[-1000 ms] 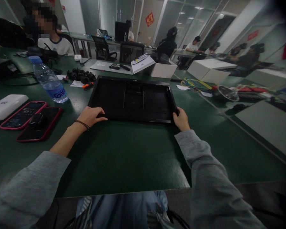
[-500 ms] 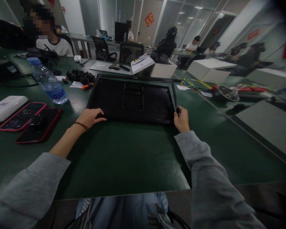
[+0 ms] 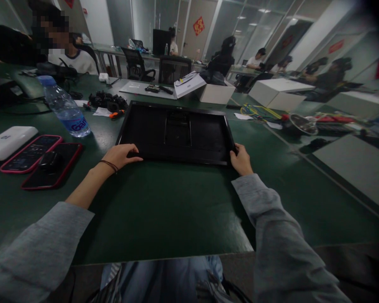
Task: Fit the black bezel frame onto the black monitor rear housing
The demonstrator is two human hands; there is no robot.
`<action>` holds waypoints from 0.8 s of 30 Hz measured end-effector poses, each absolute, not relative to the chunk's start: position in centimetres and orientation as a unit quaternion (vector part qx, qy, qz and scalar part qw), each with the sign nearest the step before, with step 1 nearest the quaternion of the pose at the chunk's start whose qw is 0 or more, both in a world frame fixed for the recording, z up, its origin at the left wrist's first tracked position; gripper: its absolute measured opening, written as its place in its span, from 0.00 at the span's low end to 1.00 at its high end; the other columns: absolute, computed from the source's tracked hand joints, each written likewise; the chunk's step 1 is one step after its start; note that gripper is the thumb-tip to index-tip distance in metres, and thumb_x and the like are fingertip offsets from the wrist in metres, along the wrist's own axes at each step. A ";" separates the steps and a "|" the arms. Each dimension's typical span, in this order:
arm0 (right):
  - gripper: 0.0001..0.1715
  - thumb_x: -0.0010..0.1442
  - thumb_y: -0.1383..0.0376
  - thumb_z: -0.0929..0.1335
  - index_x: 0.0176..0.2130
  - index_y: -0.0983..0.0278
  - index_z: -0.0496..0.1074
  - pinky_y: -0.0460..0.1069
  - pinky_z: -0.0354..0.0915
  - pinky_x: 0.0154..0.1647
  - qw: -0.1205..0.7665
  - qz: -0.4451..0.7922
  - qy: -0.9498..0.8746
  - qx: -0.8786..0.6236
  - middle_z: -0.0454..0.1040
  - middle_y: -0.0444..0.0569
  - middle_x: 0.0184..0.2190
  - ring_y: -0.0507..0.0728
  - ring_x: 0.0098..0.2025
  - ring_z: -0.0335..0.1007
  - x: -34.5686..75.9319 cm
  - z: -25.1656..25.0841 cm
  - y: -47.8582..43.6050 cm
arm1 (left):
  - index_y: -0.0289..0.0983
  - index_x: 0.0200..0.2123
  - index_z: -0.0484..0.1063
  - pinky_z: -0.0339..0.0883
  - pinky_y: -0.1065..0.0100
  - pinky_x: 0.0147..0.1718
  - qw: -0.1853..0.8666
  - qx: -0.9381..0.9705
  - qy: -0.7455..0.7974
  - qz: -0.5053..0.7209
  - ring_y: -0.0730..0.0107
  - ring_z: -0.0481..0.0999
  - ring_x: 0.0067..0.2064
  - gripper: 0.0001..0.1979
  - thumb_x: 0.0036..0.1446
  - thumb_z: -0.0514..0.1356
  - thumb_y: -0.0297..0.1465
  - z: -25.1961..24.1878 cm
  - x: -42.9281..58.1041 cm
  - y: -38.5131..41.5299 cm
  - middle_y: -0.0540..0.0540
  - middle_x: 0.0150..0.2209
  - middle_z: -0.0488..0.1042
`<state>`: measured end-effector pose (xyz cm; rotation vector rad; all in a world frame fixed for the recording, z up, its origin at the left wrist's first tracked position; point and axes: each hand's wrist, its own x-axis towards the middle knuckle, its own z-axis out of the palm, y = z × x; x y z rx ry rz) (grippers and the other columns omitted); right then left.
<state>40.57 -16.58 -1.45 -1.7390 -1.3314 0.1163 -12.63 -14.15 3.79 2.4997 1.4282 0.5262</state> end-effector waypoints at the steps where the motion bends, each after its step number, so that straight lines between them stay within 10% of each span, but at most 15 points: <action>1: 0.26 0.56 0.66 0.66 0.55 0.66 0.69 0.66 0.63 0.66 0.452 0.045 -0.543 -0.706 0.76 0.62 0.53 0.66 0.58 0.73 40.6 -1.4 -16.5 | 0.41 0.41 0.76 0.68 0.62 0.40 0.105 0.851 0.484 0.177 0.58 0.79 0.41 0.24 0.57 0.63 0.55 3.8 -12.5 -14.2 0.44 0.40 0.80; 9: 0.27 0.56 0.62 0.67 0.54 0.65 0.70 0.67 0.64 0.65 0.454 0.040 -0.545 -0.704 0.77 0.62 0.52 0.68 0.58 0.73 41.4 -1.6 -16.0 | 0.41 0.40 0.79 0.69 0.60 0.44 0.072 0.850 0.492 0.172 0.58 0.78 0.44 0.25 0.66 0.54 0.54 4.5 -11.9 -15.1 0.44 0.41 0.81; 15: 0.31 0.57 0.53 0.69 0.56 0.64 0.68 0.69 0.64 0.65 0.477 0.074 -0.540 -0.690 0.75 0.63 0.54 0.69 0.60 0.71 41.9 -2.4 -15.5 | 0.37 0.59 0.74 0.67 0.54 0.58 -0.048 0.725 0.610 0.316 0.52 0.74 0.58 0.25 0.65 0.57 0.44 3.9 -13.2 -14.5 0.36 0.59 0.73; 24: 0.28 0.60 0.60 0.65 0.58 0.66 0.70 0.66 0.66 0.64 0.454 0.025 -0.549 -0.701 0.77 0.63 0.54 0.67 0.58 0.73 41.2 -2.0 -15.6 | 0.39 0.57 0.78 0.72 0.55 0.51 0.093 0.652 0.722 0.212 0.50 0.81 0.51 0.25 0.61 0.60 0.44 3.6 -15.1 -12.9 0.39 0.48 0.82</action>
